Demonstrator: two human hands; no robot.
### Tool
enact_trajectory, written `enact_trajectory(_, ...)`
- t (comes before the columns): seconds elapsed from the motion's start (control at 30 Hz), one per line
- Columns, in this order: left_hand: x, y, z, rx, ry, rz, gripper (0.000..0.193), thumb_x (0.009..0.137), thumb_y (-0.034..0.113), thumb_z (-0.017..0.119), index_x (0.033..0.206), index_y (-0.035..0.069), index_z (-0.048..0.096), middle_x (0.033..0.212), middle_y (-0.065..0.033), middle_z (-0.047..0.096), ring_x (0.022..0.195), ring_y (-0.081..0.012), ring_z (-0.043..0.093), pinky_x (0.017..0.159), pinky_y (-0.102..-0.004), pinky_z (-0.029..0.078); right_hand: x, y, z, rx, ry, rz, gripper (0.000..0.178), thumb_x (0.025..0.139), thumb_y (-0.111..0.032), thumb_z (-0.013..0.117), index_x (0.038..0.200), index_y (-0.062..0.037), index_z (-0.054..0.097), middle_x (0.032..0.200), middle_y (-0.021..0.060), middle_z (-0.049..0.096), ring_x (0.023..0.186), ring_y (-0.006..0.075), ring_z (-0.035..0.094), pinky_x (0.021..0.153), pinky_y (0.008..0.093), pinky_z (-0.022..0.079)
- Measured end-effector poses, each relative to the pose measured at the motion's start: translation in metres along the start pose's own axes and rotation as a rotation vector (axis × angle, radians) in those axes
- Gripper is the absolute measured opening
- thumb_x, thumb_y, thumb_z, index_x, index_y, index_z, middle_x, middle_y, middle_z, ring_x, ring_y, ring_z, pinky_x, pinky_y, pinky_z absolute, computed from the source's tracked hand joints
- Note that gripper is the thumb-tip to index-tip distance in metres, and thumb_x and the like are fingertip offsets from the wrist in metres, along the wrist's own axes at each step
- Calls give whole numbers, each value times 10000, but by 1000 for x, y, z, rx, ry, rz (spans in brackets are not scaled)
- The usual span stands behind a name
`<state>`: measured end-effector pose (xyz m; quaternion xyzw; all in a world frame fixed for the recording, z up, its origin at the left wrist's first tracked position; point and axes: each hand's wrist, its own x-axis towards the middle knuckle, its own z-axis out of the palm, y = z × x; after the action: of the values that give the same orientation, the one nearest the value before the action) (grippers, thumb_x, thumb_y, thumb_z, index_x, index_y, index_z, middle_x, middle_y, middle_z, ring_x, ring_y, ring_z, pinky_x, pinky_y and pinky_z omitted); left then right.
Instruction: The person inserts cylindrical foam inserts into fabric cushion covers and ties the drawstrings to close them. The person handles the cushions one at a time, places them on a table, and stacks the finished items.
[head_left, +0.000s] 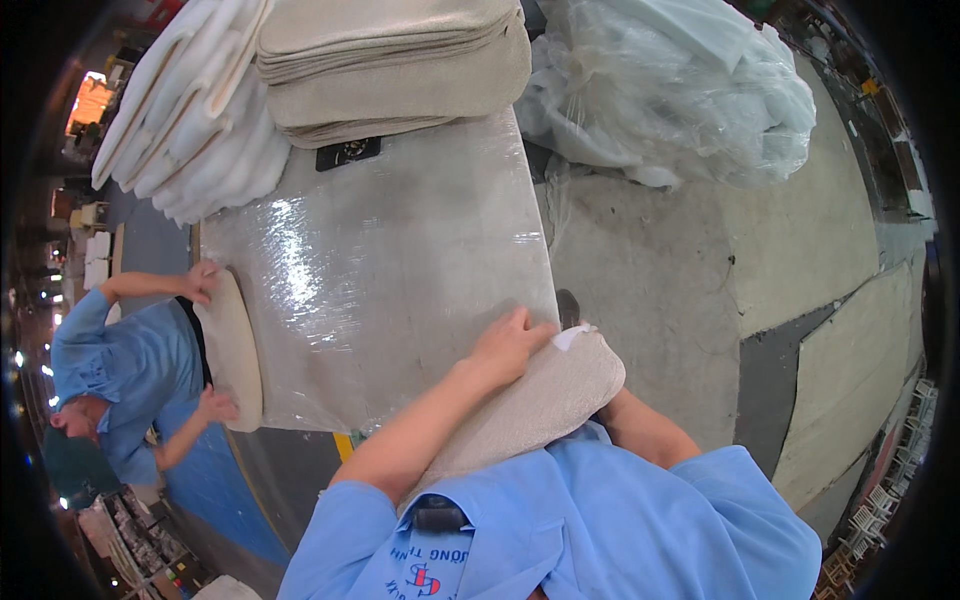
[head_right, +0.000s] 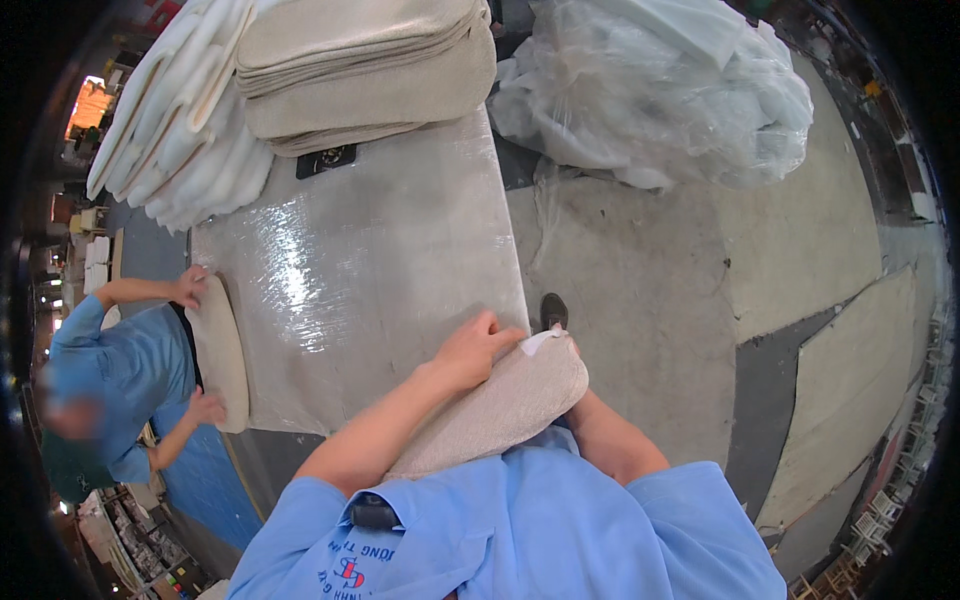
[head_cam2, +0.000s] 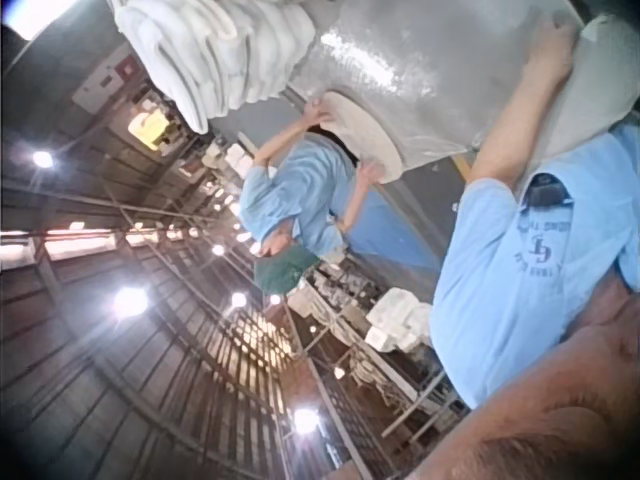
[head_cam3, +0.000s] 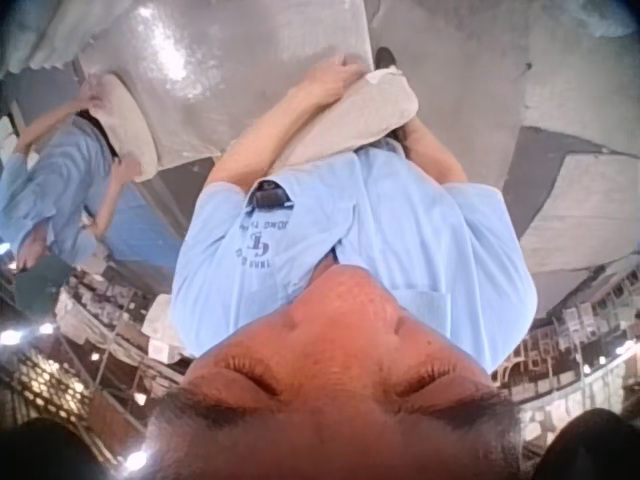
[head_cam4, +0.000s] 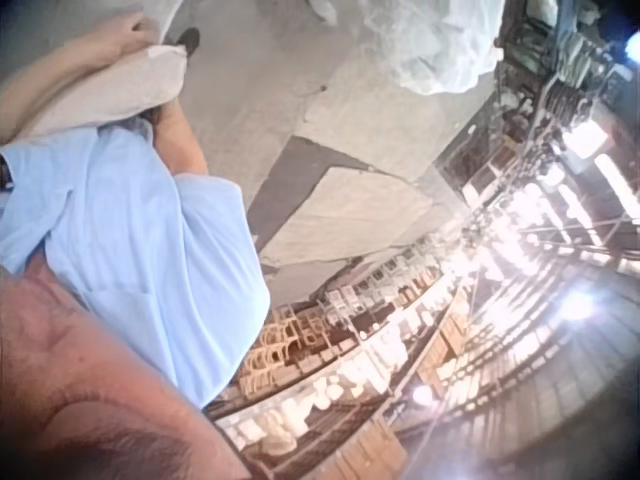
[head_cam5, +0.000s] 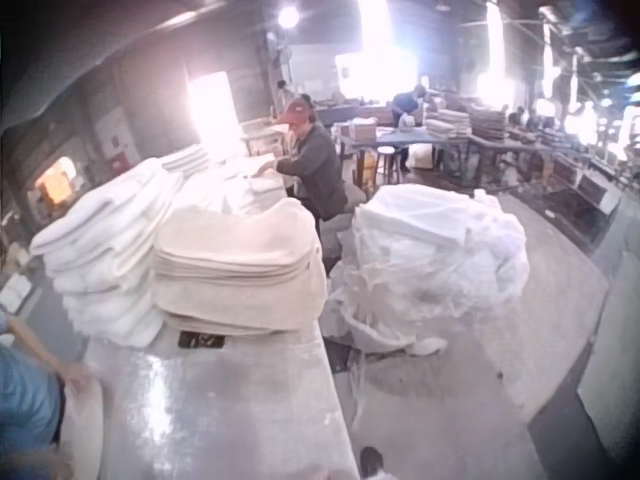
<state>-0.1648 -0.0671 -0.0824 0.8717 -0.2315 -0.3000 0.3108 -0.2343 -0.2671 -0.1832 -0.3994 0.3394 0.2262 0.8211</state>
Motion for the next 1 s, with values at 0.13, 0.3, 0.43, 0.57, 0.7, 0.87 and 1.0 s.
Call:
enact_trajectory(0.13,13,-4,-4,161,-25,108,172,979,169,590,1124,91,642,1160,-191,550,1008,-406,599,866,-494,492,-4,7,2,-707,34,-438,451,1033,-529,537,1012,-95,657,877,146,699,790,324,705,701,491,569)
enact_trajectory(0.3,19,-6,-8,-201,30,-139,220,1003,245,579,1000,25,580,1035,-234,631,967,-421,628,835,-524,494,-9,-1,13,-698,164,-288,434,1080,-471,470,1007,-85,653,852,126,690,777,296,699,688,470,573)
enact_trajectory(0.43,15,2,16,-147,277,-211,224,1025,266,551,1015,42,561,861,-244,674,829,-461,657,736,-565,504,7,11,-2,-475,197,-138,443,1091,-471,440,1039,-89,659,911,117,697,836,286,705,728,457,580)
enact_trajectory(0.57,21,-9,30,-18,401,-87,178,1024,247,550,1009,70,549,755,-214,672,711,-459,659,621,-564,498,28,27,-24,-710,319,-154,508,1092,-517,398,1120,-88,669,988,114,710,894,279,713,791,429,586)
enact_trajectory(0.7,28,-28,36,56,454,13,146,1015,240,554,1012,94,552,747,-187,678,685,-423,668,573,-554,489,8,11,-5,-262,159,36,609,1080,-595,350,1186,-87,670,1033,107,723,930,273,717,829,417,585)
enact_trajectory(0.87,21,-25,33,-20,378,19,176,1002,294,578,1024,119,580,772,-148,694,724,-402,677,645,-543,505,-13,-2,6,-554,48,-71,686,1043,-680,352,1238,-91,646,1084,124,718,987,286,706,843,434,585)
enact_trajectory(1.0,-27,-31,12,-164,338,-114,218,996,331,596,986,113,607,787,-126,698,754,-386,681,680,-531,510,-19,-8,11,-60,-14,94,739,1012,-725,375,1267,-79,628,1122,144,711,1005,307,700,866,446,586)
